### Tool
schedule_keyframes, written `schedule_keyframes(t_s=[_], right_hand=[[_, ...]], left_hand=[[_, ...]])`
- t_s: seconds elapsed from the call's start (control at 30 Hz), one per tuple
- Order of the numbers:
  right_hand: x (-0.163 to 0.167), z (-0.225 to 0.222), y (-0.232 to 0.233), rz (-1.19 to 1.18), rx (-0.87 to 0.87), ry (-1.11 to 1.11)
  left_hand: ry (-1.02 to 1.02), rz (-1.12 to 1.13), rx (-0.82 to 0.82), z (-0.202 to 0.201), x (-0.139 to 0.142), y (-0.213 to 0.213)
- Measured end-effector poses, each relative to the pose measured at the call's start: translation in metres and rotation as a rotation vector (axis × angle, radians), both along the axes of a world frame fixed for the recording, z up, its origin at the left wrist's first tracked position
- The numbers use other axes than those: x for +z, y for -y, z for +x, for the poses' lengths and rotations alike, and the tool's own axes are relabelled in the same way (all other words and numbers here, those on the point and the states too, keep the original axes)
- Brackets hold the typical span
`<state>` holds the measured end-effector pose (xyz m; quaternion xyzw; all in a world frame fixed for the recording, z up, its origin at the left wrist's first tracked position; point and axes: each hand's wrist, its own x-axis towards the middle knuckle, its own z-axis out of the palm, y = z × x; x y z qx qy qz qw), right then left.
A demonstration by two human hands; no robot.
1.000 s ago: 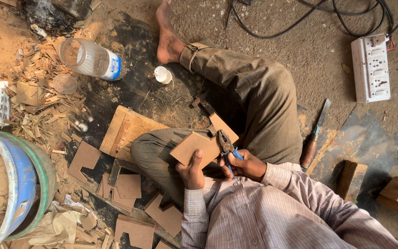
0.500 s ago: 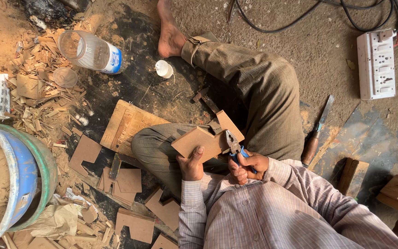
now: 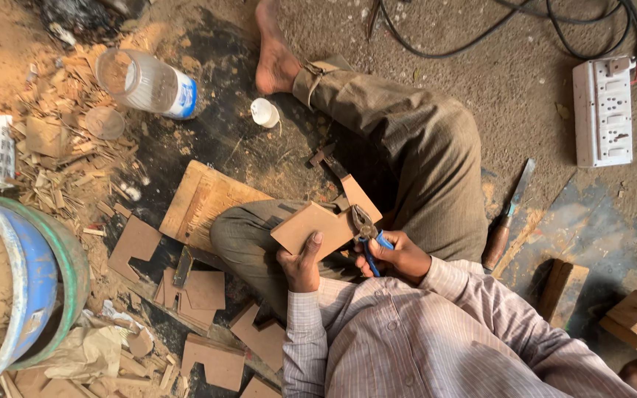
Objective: The person sits cross-legged on the workshop floor and pulls nails out of small cut wooden pieces using pliers, working one piece at a time on their lap. They occasionally hammer the pieces and file or scrape the wood surfaces, setting finished pieces aside among a pile of shaped wood cutouts.
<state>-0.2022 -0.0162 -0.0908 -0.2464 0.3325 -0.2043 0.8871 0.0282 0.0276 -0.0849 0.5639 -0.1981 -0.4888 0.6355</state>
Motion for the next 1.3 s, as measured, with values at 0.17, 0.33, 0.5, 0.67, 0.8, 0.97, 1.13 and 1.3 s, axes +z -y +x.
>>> schedule_keyframes(t_s=[0.17,0.33,0.5,0.67,0.8,0.97,1.13,1.3], right_hand=[[-0.002,0.006,0.002,-0.026,-0.058,-0.058],[0.002,0.007,0.006,0.052,-0.001,-0.102],[0.000,0.003,0.006,0.045,0.015,-0.042],[-0.005,0.003,0.001,-0.027,0.004,-0.025],[-0.004,0.003,-0.002,-0.010,-0.018,0.077],[0.004,0.004,-0.003,-0.108,0.019,0.191],[0.017,0.000,-0.003,0.105,0.138,0.320],[0.013,-0.004,-0.006,0.234,0.196,0.408]], left_hand=[[-0.062,-0.023,0.070,-0.017,0.003,-0.007],[-0.095,-0.013,0.082,-0.031,0.011,-0.010],[0.000,-0.031,0.059,-0.030,0.007,-0.014],[0.012,-0.030,0.065,-0.031,-0.002,-0.018],[-0.037,-0.038,0.097,-0.032,-0.006,-0.021],[-0.048,-0.005,0.083,-0.029,-0.006,-0.026],[-0.113,0.004,0.035,-0.015,-0.001,-0.024],[-0.166,-0.004,0.003,-0.012,0.005,-0.016]])
